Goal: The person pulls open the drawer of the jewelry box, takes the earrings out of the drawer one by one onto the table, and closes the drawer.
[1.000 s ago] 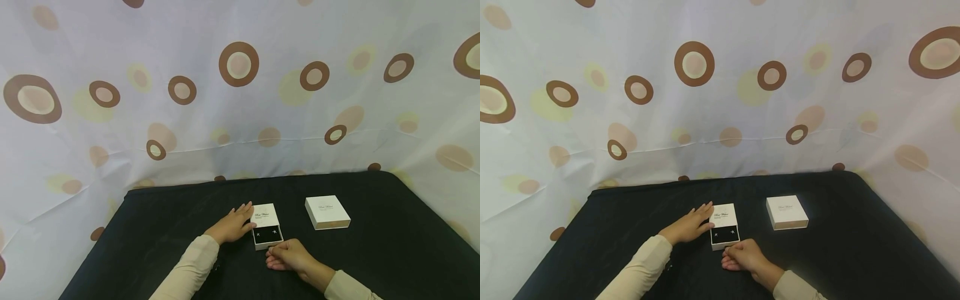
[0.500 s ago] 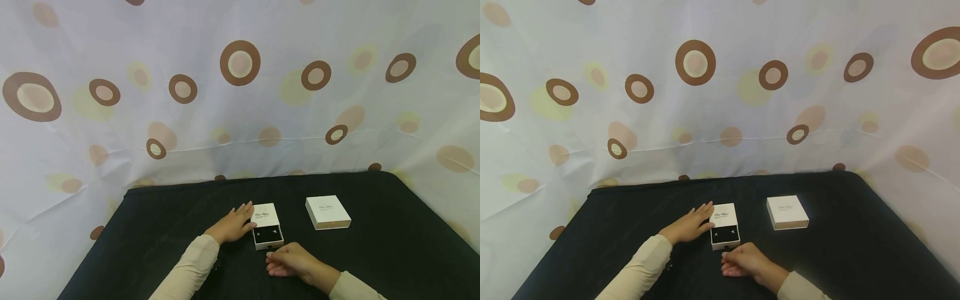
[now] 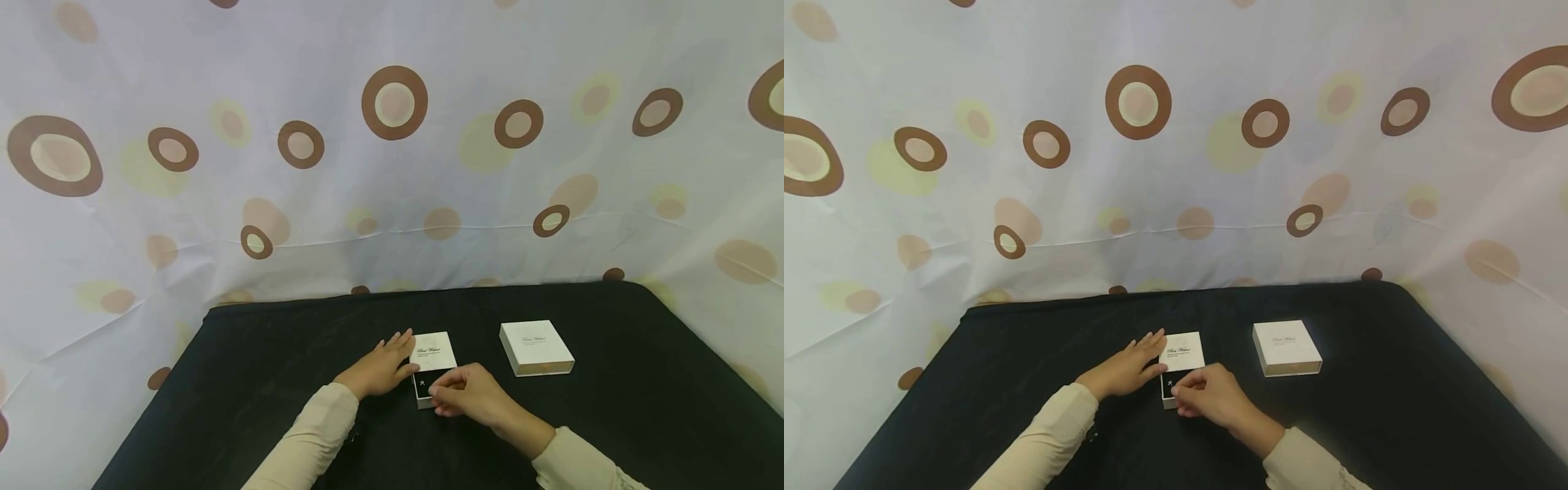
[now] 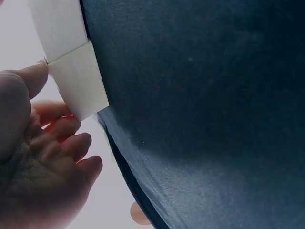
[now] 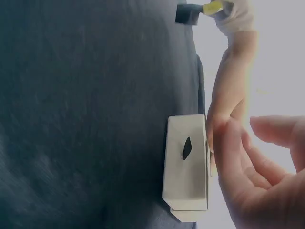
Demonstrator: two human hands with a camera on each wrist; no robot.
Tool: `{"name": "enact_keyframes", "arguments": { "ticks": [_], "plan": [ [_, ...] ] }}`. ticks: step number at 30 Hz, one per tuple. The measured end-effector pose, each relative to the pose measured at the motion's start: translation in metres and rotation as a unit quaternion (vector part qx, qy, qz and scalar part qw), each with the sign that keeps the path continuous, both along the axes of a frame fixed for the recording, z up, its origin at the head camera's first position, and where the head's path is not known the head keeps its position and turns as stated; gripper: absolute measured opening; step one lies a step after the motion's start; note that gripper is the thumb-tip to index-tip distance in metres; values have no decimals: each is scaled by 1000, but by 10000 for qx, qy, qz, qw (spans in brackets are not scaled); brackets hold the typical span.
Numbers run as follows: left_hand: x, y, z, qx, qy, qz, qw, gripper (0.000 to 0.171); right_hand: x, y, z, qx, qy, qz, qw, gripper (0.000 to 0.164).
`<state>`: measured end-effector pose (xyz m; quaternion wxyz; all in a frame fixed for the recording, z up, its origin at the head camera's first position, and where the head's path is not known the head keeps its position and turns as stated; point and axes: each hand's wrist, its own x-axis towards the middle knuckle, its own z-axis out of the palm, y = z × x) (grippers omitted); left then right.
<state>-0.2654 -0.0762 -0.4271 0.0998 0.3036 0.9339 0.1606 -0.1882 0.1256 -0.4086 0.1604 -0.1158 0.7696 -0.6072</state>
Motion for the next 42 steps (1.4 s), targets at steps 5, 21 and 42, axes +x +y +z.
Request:
{"name": "enact_keyframes", "arguments": {
  "ticks": [5, 21, 42],
  "plan": [
    [1, 0, 0, 28, -50, -4, 10000, 62, -5, -7, -3, 1208, 1431, -487, 9811, 15],
    [0, 0, 3, -22, -34, -8, 10000, 62, -21, -27, -11, 3099, 2563, -982, 9103, 12],
    [-1, -1, 0, 16, -32, -95, 9999, 60, -28, -33, -17, 3479, 2343, -760, 9046, 13]
  ]
}}
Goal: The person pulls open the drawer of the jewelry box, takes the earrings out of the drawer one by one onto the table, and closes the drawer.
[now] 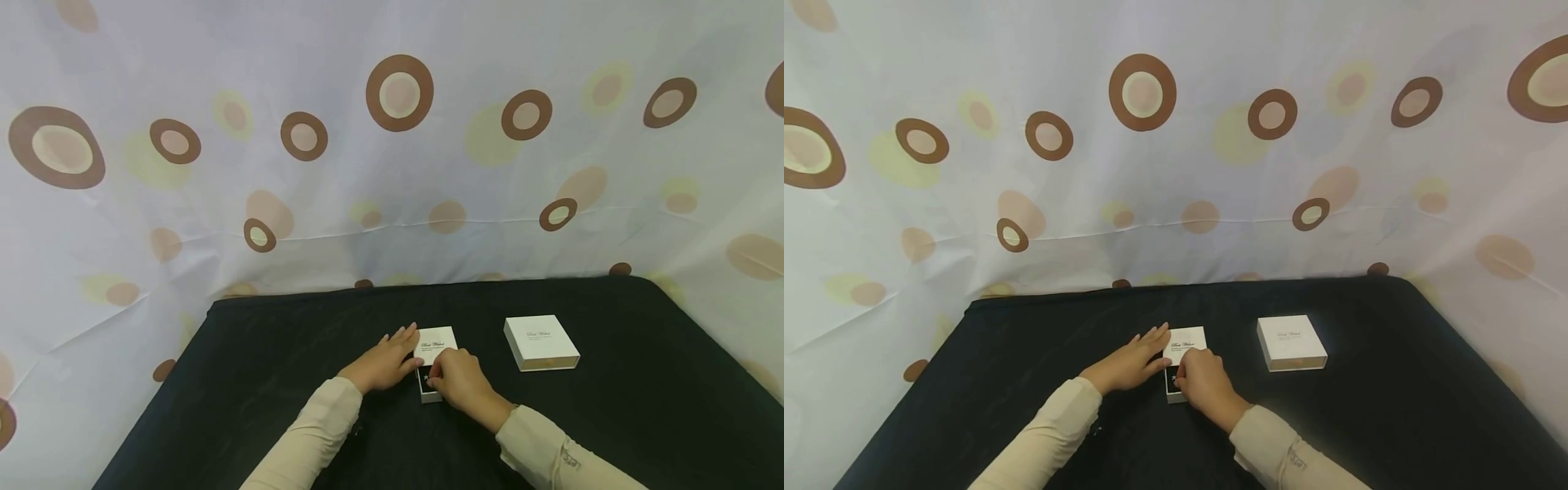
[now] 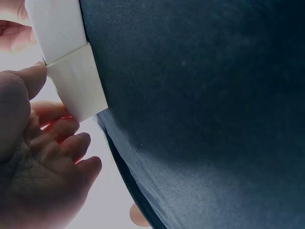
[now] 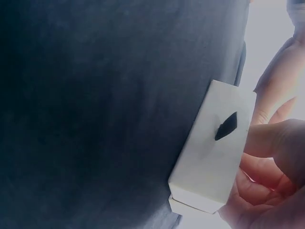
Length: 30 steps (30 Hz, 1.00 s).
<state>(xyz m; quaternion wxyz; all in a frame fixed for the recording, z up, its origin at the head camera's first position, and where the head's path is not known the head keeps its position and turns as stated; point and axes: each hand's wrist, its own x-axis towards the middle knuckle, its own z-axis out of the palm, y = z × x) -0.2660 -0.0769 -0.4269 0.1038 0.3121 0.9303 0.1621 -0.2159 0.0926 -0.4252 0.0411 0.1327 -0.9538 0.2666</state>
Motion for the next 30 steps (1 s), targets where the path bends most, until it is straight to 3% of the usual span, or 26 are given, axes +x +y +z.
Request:
{"name": "enact_keyframes", "arguments": {
  "ticks": [11, 30],
  "plan": [
    [1, 0, 0, -9, -4, 45, 10000, 61, -1, -3, -2, 53, -26, -47, 10000, 13],
    [0, -1, 0, 9, -40, -8, 10000, 61, 1, -3, -6, -83, 333, -141, 9993, 21]
  ]
}}
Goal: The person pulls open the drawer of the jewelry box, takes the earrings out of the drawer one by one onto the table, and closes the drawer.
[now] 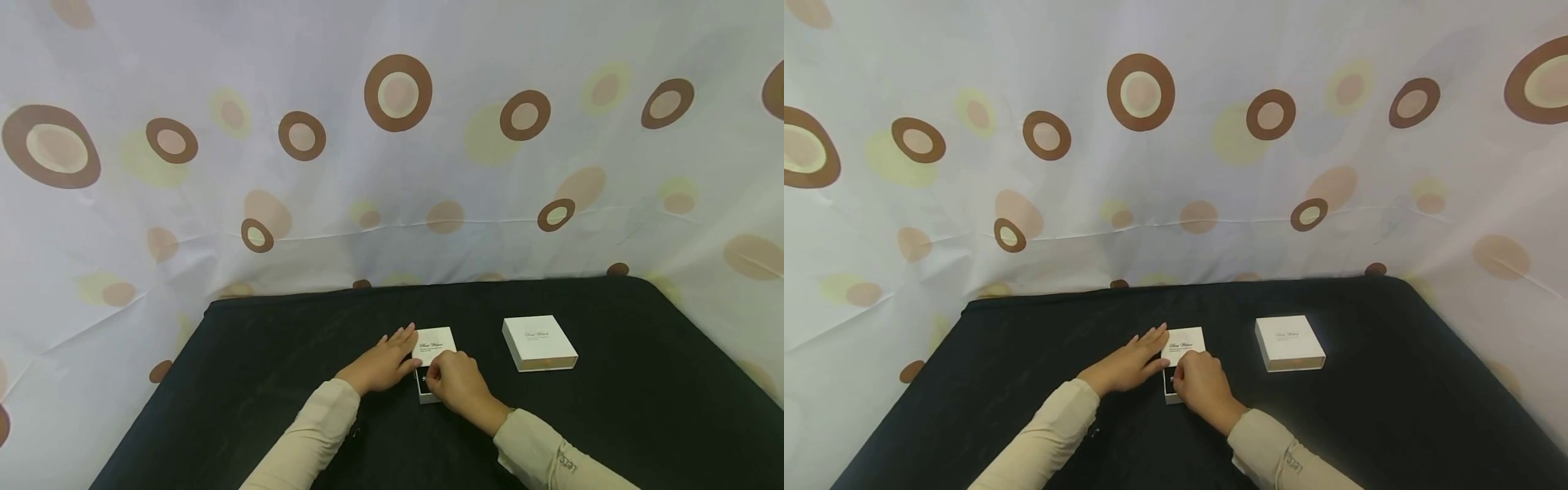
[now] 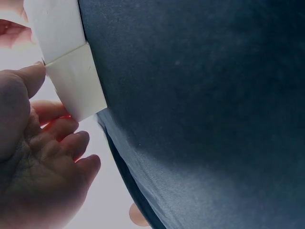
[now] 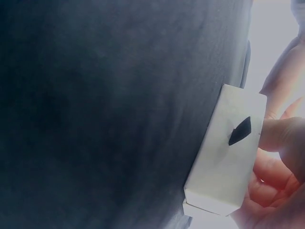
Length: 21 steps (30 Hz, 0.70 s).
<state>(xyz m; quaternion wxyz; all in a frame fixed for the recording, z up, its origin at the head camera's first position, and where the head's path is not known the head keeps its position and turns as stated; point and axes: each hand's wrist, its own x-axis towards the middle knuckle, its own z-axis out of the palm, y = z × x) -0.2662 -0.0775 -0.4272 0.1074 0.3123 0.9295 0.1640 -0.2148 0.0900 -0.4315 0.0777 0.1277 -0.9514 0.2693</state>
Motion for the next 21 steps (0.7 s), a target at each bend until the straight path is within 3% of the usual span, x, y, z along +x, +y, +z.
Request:
{"name": "enact_keyframes", "arguments": {
  "ticks": [7, 21],
  "plan": [
    [0, 0, -1, 0, 33, -18, 10000, 61, 0, 0, -1, -34, -96, -1, 9999, 20],
    [-2, -2, -3, 94, 26, -7, 10000, 62, -1, 2, -3, -120, 146, 183, 9997, 21]
  ]
}}
